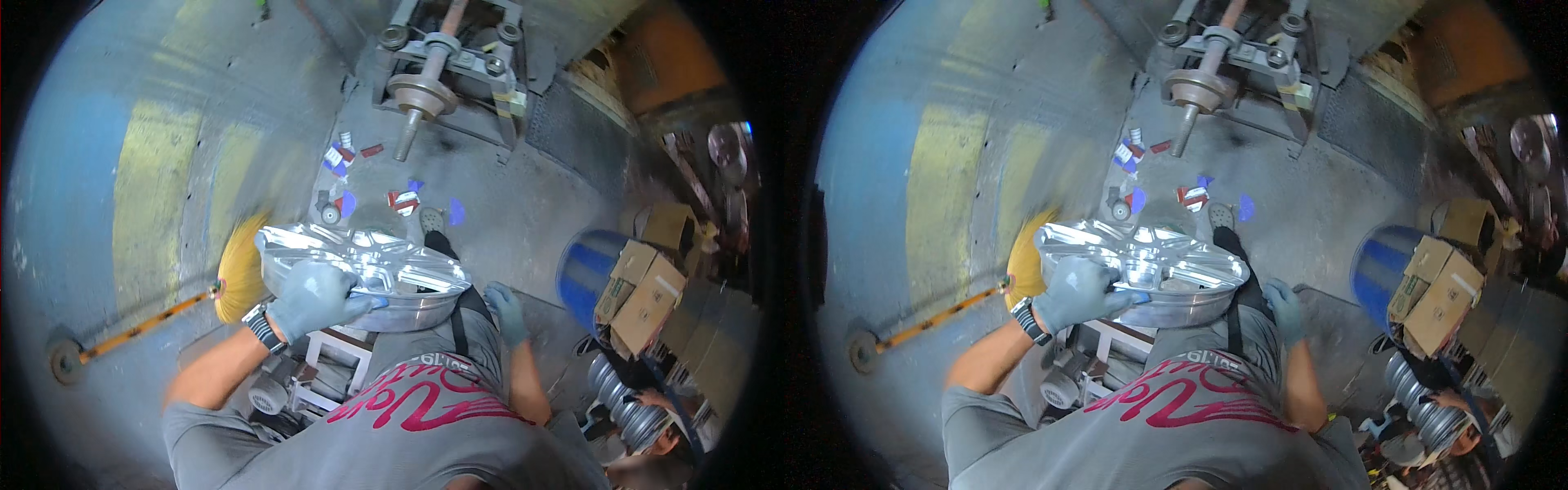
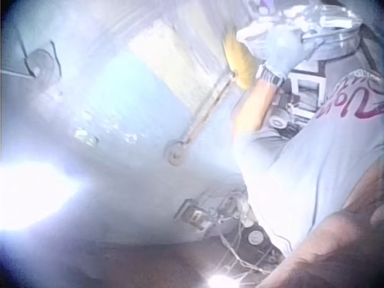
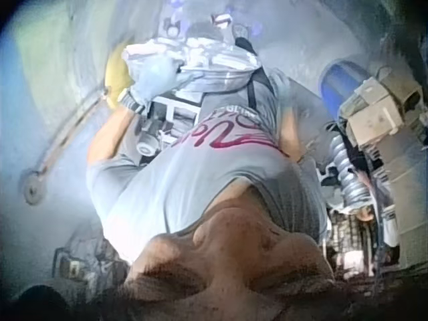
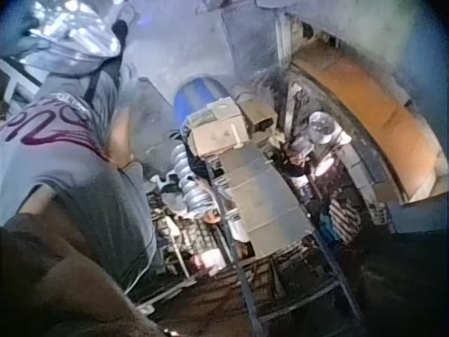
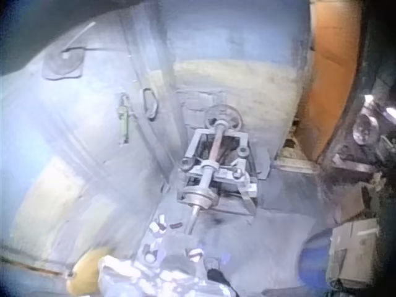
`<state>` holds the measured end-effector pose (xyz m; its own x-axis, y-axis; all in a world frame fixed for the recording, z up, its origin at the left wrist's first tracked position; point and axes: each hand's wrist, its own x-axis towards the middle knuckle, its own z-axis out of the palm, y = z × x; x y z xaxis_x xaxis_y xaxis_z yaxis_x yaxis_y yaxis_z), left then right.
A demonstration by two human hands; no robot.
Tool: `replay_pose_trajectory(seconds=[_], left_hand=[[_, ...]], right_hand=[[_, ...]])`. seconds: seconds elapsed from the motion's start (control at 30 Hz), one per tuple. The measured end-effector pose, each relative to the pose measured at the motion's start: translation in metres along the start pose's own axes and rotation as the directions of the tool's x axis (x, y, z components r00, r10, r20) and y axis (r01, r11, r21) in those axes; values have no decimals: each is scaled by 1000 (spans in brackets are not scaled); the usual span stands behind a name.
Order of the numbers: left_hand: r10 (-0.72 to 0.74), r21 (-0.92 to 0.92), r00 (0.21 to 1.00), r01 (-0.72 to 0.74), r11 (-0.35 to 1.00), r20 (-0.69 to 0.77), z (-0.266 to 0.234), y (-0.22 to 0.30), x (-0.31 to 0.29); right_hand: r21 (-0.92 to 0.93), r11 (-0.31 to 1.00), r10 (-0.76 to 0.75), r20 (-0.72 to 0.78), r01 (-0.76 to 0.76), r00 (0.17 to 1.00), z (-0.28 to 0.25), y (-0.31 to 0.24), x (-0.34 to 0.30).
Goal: The person mounts a silver wheel rim onto a bench-mounted lathe, secures it, and then sits on the floor to sand the outer edge of the rim with a sanding block while the lathe rotates. The person continues sanding the rim's edge for the remainder of the clip.
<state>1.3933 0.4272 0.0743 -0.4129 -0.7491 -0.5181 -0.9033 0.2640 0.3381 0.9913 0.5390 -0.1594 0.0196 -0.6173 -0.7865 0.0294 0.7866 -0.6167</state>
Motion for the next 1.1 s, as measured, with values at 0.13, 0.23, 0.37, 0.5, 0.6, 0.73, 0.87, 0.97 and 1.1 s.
replay_pose_trajectory(seconds=[0.13,0.23,0.37,0.5,0.6,0.73,0.87,0.97,1.1], left_hand=[[-8,39,1000,10,999,-29,-2,-1,13],[27,8,986,-25,1000,-163,-4,-1,15],[56,-42,986,-63,997,-159,-1,-4,11],[112,-25,985,-117,993,-130,4,-20,1],[163,-111,969,-185,976,-185,-5,-29,-3],[299,-82,922,-327,942,-245,-9,-28,15],[148,-67,982,-156,985,-114,-17,-21,35],[195,-11,966,-200,980,-169,-33,-23,35],[144,-102,971,-165,981,-190,-43,-28,34]], right_hand=[[7,1000,-4,-83,5,997,24,7,15],[168,984,65,-56,-55,996,41,19,38],[-210,977,-70,-194,28,978,60,55,68],[-336,939,-47,-330,-71,943,76,66,79],[-307,941,-16,-462,-143,887,92,47,80],[825,551,224,2,-128,974,112,30,89],[907,317,232,209,-277,950,122,22,94],[930,325,93,151,-173,984,128,13,88],[895,391,138,173,-214,975,125,-1,75]])
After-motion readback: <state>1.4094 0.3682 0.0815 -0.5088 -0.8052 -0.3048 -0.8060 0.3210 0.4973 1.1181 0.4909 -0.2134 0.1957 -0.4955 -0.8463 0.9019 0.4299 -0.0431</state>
